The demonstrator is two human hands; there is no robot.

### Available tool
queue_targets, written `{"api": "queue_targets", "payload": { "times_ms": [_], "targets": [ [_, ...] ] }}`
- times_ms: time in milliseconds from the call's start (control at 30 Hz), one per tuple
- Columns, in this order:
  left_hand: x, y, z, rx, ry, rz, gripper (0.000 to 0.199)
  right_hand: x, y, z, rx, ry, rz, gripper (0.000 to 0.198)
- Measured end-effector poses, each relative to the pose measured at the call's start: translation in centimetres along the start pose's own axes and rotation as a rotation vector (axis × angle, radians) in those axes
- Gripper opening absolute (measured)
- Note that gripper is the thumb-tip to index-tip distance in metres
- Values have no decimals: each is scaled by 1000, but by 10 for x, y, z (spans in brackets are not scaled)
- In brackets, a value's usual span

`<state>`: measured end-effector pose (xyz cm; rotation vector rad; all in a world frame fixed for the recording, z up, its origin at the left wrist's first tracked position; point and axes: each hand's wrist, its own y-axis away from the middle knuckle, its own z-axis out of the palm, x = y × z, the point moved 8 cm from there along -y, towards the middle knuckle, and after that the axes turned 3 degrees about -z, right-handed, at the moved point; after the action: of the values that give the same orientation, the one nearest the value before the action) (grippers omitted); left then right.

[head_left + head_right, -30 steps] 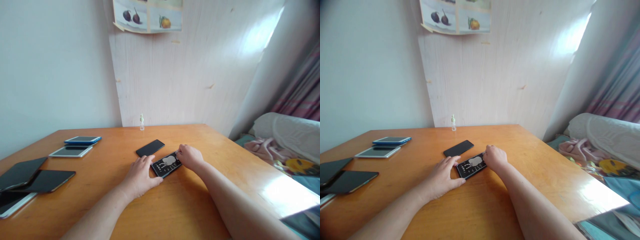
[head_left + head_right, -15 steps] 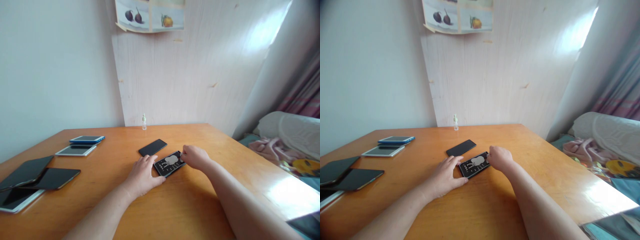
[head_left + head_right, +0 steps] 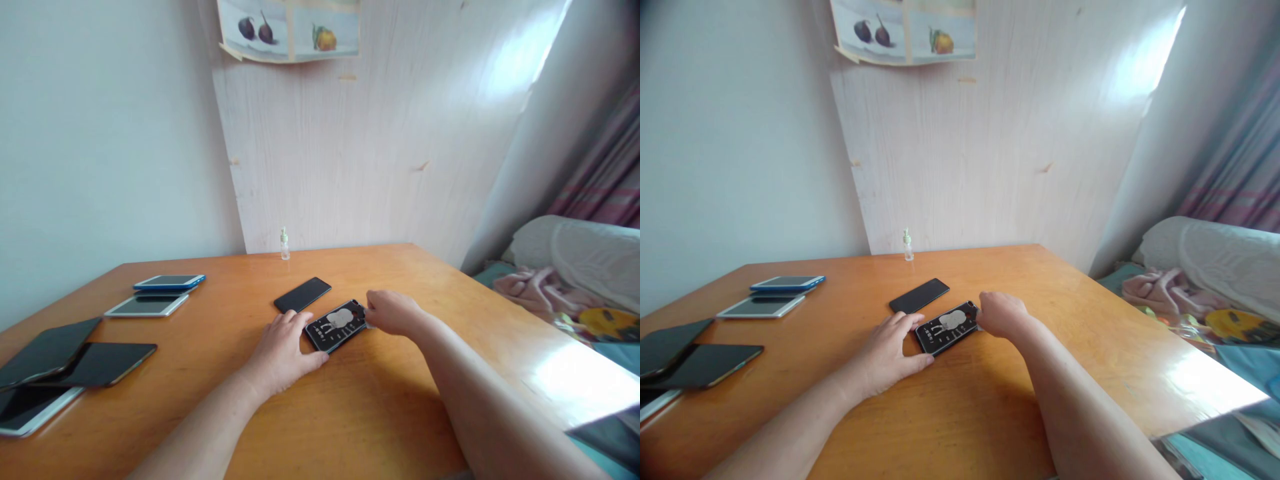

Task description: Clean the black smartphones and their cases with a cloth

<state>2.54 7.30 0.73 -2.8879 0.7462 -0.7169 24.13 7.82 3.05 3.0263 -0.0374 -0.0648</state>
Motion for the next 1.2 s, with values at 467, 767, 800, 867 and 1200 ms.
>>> {"api": "queue_targets", "payload": {
  "times_ms": [467,767,800,867,1200],
  "targets": [
    [0,0,-1,-5,2,15,61,-12,3,-1,-14,-17,-51,29],
    [5,1,-3,-25,-2,4,55,-46,11,3,-18,-122,-239,22],
    [5,1,-4,-30,-3,-1,56,-32,6,-1,0,-101,-150,24],
    [6,2,-4,-39,-8,-2,57,-15,1,-6,39,-74,-41,27],
    [7,3,-3,-25,-34,23,60,-80,25,0,98,-151,-448,19]
  ]
}}
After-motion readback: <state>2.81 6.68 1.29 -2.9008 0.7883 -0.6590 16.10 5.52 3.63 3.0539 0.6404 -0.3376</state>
